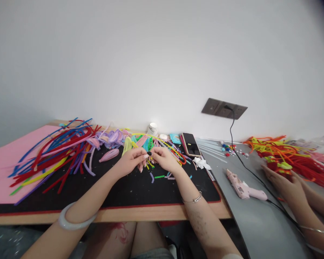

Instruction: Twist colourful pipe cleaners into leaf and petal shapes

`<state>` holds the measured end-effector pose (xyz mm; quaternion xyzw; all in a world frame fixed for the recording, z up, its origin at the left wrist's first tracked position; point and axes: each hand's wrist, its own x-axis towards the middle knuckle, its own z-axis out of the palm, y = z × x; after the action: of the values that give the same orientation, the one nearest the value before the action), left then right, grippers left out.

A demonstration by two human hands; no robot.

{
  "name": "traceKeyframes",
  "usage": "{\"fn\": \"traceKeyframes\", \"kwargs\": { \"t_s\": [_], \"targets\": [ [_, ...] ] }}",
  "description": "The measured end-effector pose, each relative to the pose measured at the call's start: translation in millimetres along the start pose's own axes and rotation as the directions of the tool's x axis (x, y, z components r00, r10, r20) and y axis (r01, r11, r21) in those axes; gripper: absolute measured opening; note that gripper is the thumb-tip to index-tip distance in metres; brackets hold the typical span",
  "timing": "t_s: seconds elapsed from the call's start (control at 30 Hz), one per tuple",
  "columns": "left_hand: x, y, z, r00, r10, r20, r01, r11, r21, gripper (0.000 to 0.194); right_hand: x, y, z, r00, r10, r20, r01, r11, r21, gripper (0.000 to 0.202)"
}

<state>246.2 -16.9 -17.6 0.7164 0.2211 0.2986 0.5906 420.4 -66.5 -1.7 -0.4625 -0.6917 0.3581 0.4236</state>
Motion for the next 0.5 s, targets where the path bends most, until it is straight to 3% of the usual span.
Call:
{"fn": "traceKeyframes", "kwargs": {
  "t_s": [0.1,0.2,0.27,0.37,0.43,0.5],
  "targets": [
    [1,-4,-1.5,0.994,-0.085,0.070,0.098,0.972,-0.213,0.028,-1,-2,2,0.995,-0.096,-0.023,0.092,0.986,-0.140,0.026],
    [2,-6,-2.5,0.991,-0.111,0.078,0.127,0.962,-0.244,0.029,0,0,3,0.990,-0.125,-0.065,0.106,0.965,-0.241,0.026],
    [3,-7,-2.6,0.996,-0.083,0.018,0.085,0.985,-0.149,0.027,2,4,3,0.984,-0.093,-0.151,0.047,0.956,-0.288,0.027],
    [3,-6,-2.8,0.994,0.036,-0.103,-0.022,0.991,0.129,0.022,5,11,0,0.954,0.010,-0.300,-0.098,0.956,-0.278,0.030],
    [2,-5,-3.5,0.982,0.145,-0.125,-0.092,0.931,0.354,0.020,6,14,0,0.944,0.141,-0.298,-0.196,0.967,-0.162,0.036],
    [1,-4,-4.7,0.969,0.230,-0.089,-0.148,0.830,0.537,0.022,6,14,1,0.935,0.295,-0.197,-0.296,0.955,0.023,0.040]
  ]
}}
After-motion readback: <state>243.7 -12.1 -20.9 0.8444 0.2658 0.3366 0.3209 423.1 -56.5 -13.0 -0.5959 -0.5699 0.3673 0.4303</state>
